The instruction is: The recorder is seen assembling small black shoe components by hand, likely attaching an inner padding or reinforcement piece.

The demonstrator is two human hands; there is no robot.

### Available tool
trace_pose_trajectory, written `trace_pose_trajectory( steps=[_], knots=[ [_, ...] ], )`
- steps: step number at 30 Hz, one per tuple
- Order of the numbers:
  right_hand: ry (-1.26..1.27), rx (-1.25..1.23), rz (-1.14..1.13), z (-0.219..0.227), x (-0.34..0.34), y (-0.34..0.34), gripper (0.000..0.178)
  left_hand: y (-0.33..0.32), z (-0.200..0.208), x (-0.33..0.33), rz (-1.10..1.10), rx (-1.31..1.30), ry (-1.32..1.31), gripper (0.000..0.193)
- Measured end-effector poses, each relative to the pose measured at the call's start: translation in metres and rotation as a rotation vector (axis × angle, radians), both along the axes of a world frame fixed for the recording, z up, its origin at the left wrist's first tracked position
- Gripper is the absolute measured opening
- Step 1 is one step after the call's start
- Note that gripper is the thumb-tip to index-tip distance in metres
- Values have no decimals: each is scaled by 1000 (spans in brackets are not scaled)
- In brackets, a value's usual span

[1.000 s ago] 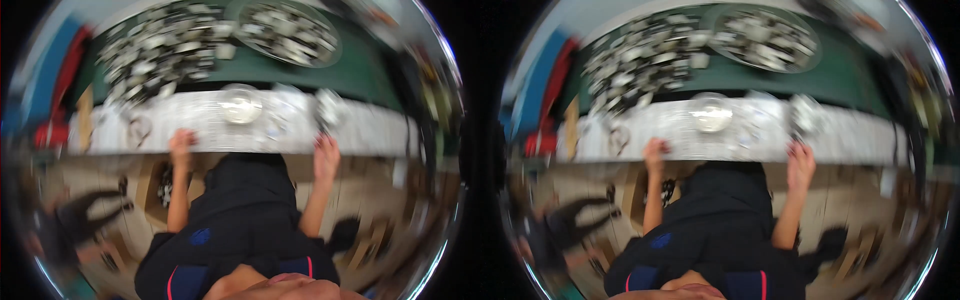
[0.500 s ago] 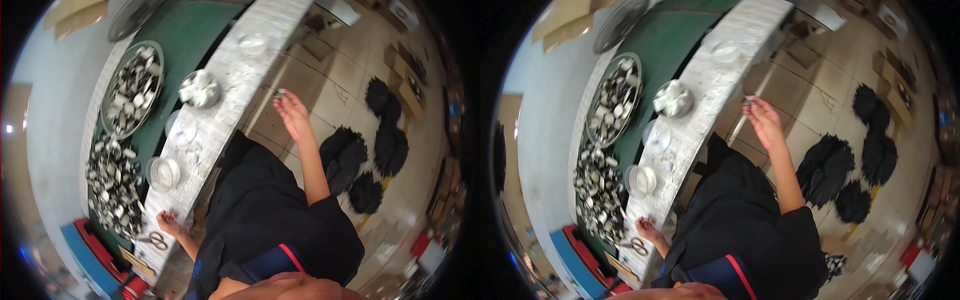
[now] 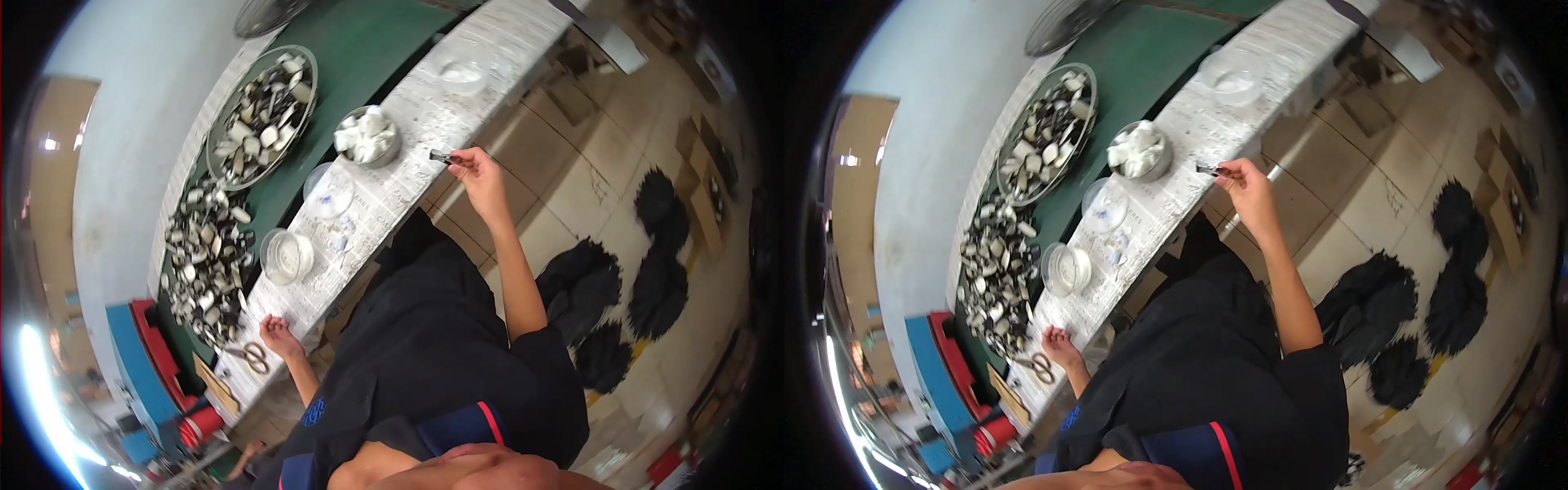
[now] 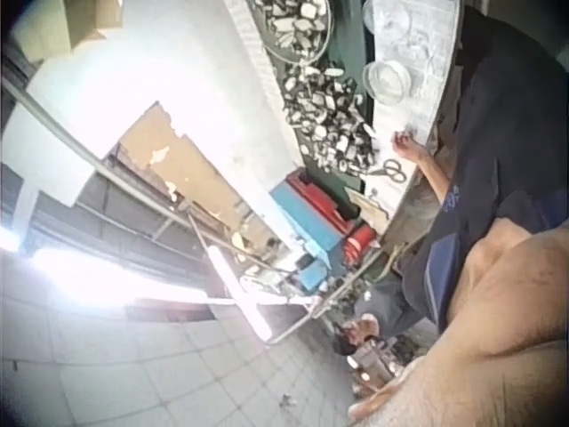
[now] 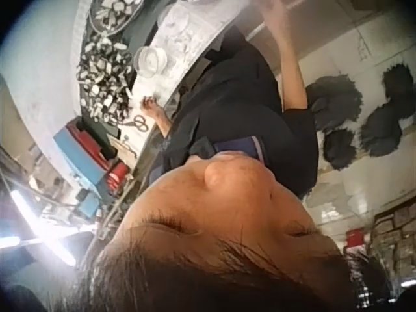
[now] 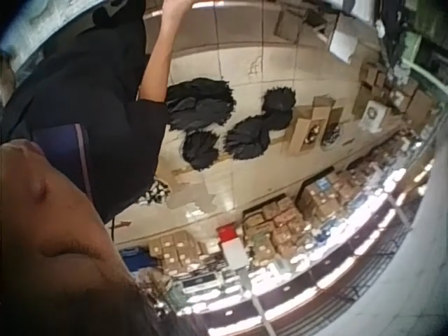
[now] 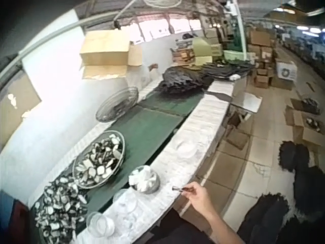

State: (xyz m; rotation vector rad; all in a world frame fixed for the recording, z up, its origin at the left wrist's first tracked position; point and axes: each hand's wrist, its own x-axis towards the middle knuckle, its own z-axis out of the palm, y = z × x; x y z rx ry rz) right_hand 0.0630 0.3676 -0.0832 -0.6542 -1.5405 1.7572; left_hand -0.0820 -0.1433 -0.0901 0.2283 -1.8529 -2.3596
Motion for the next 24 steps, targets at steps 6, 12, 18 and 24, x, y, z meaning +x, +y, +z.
trace_pose_trajectory(
  steps=[6, 12, 18, 24],
  knots=[
    [-193, 350, 241, 25, -30, 7, 18, 0, -6, 7, -13, -80, 79, 32],
    [-368, 428, 428, 28, -49, 20, 13, 6, 1, 12, -7, -131, 111, 30],
    [-480, 481, 474, 30, -61, 26, 9, 3, -2, 12, -14, -169, 103, 26],
    [-577, 738, 491, 57, -65, 22, 10, 0, -6, 12, -32, -174, 87, 26]
  ],
)
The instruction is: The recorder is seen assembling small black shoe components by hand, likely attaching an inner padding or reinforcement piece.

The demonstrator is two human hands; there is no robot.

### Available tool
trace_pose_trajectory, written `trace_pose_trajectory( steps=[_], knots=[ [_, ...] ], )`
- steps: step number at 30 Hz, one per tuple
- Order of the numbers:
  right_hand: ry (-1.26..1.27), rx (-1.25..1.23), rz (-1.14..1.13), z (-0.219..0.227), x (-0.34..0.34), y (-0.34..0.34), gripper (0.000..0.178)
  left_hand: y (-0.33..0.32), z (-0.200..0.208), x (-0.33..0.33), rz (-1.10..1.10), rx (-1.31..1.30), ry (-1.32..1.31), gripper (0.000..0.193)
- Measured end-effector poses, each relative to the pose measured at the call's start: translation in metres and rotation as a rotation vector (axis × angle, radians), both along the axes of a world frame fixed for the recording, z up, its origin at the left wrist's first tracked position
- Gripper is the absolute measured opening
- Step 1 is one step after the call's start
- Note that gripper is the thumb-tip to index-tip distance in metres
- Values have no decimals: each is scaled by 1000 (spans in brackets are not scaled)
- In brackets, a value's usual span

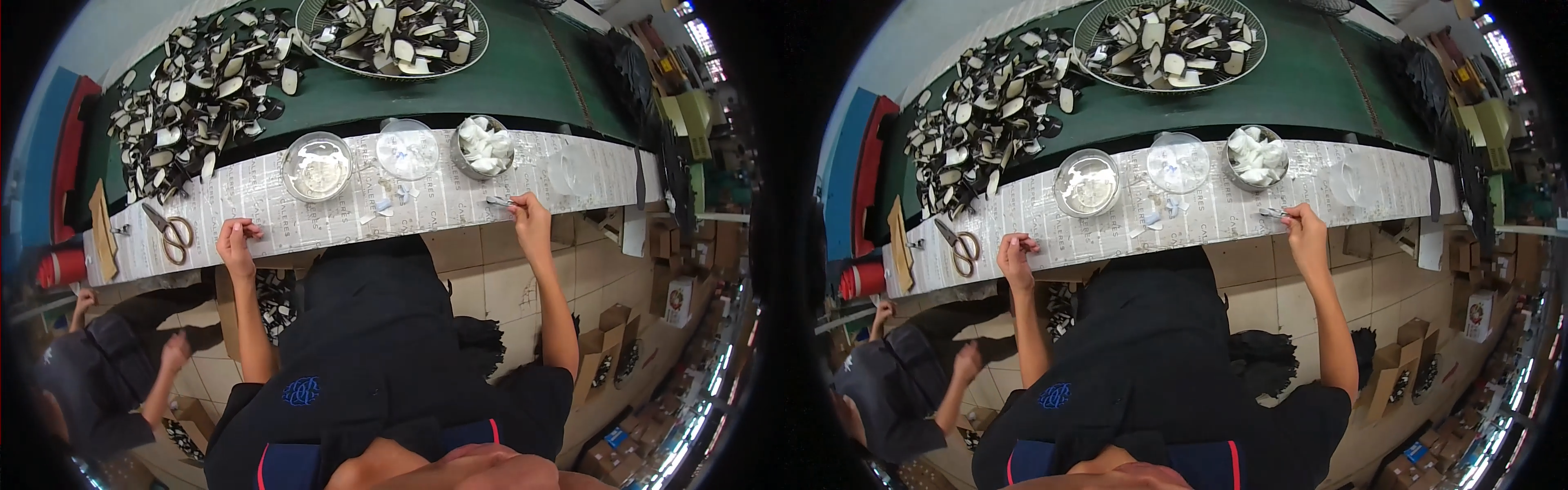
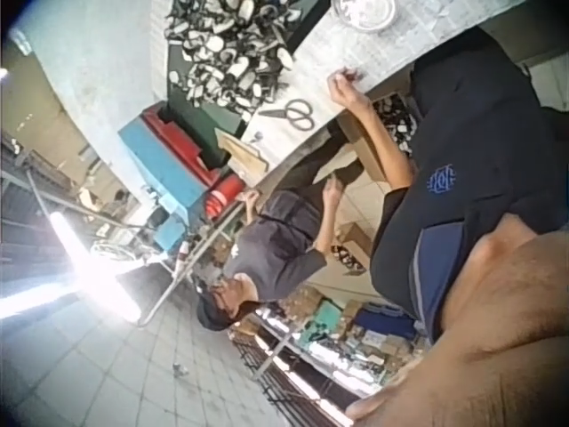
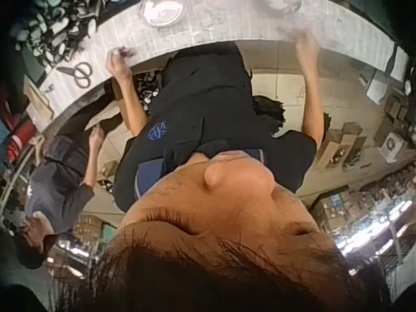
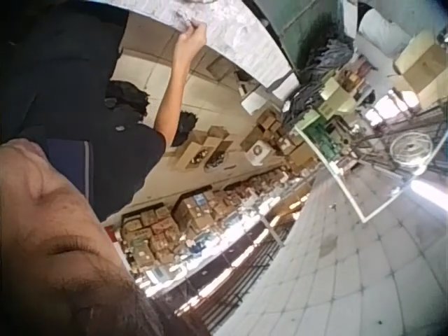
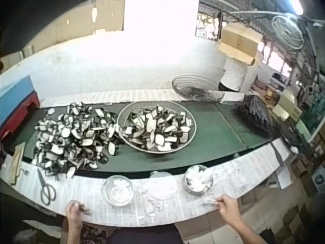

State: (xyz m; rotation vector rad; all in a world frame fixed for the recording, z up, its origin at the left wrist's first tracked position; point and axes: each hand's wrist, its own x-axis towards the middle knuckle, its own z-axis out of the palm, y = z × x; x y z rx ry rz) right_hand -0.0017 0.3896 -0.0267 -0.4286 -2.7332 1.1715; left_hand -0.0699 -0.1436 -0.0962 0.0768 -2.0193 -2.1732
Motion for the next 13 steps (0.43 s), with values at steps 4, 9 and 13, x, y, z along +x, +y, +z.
trace_pose_trajectory(
  steps=[4, 9, 13],
  knots=[
    [96, 177, 51, 21, -8, 14, 12, -2, 0, 2, 16, -7, 27, 25],
    [38, 91, 4, 31, -8, 17, 14, -1, 3, 4, 19, -26, 24, 25],
    [116, -316, 6, 8, 6, -35, 22, 3, 35, 16, -260, -208, -33, 30]
  ],
)
